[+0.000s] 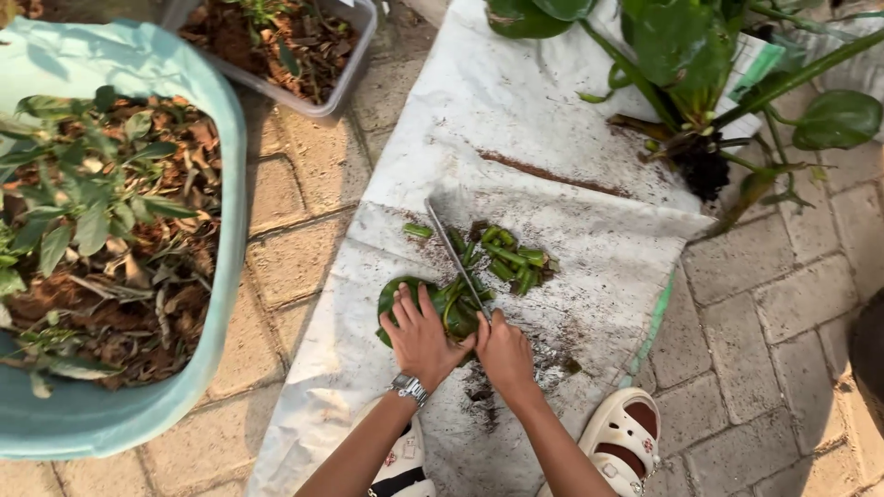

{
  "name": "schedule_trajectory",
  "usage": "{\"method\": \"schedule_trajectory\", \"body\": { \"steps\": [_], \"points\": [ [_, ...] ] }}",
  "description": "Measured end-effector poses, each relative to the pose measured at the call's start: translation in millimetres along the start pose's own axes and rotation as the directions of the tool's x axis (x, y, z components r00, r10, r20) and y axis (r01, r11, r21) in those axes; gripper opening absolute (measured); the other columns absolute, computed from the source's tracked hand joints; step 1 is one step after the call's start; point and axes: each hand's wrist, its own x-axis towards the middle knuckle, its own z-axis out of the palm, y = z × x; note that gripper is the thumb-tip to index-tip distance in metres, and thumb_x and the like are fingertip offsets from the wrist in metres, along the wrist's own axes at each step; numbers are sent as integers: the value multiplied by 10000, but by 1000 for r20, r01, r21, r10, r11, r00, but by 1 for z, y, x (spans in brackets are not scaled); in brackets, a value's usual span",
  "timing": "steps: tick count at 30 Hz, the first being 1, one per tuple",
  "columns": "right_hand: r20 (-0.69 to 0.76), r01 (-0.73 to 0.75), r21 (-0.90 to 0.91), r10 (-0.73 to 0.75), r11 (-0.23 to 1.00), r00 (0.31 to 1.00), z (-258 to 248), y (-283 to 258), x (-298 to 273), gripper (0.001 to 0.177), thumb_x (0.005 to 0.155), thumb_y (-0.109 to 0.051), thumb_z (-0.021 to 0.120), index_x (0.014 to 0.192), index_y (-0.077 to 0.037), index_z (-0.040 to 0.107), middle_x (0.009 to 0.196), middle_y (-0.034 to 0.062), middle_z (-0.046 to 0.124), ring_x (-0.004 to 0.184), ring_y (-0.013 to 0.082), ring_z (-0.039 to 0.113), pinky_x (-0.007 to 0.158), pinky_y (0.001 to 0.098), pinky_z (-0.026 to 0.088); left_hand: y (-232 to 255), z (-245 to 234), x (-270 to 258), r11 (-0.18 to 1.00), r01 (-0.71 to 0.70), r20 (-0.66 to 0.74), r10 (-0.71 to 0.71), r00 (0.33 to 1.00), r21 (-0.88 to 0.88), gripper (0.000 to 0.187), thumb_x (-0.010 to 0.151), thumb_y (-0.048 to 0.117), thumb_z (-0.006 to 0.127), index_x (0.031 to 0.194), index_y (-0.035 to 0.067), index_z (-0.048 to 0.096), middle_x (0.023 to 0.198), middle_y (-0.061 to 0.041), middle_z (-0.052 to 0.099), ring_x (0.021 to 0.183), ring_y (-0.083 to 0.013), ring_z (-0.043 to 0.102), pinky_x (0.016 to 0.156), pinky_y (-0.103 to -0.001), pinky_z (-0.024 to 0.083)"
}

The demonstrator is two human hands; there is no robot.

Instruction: Prune the leaves of a plant using a knife.

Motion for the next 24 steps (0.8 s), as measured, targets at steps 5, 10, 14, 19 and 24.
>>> {"method": "schedule_trajectory", "body": {
  "steps": [5,10,14,19,24],
  "points": [
    [88,-33,1,33,999,996,-9,-6,-1,349,1053,-297,490,1004,21,624,590,191,673,513,381,692,513,508,516,1,-1,-2,999,47,-12,-48,999,-19,1096,720,576,795,1486,-51,323,1432,-278,432,1217,-380,464,1066,-560,311],
    [11,5,-13,-5,1000,1000,-7,4,1,375,1055,-311,503,951,24,638,600,211,651,551,408,681,537,516,523,-3,0,2,958,81,-48,-98,994,-276,935,700,154,841,1458,-53,335,1251,-223,531,1173,-385,528,1026,-468,440],
    [21,-1,-23,2,1000,1000,-10,3,2,384,1048,-323,505,930,17,642,578,197,645,527,408,669,520,518,509,-9,-6,5,903,78,-45,-106,993,-423,945,665,7,826,1446,-105,306,1194,-287,582,1101,-426,595,866,-452,544],
    [43,-31,11,31,999,999,-4,8,5,387,1056,-326,492,917,6,636,547,175,641,458,360,654,472,484,496,-30,22,13,955,42,20,-38,999,-292,633,776,-9,751,1351,-40,488,1027,-187,687,950,-356,703,795,-454,577],
    [45,-41,5,41,999,998,1,10,4,402,1066,-324,478,908,11,634,538,168,626,438,343,630,454,483,477,-27,-17,10,944,-36,-42,24,999,-327,697,663,41,834,1282,-77,533,1093,-244,624,1045,-380,613,883,-460,528]
  ]
}}
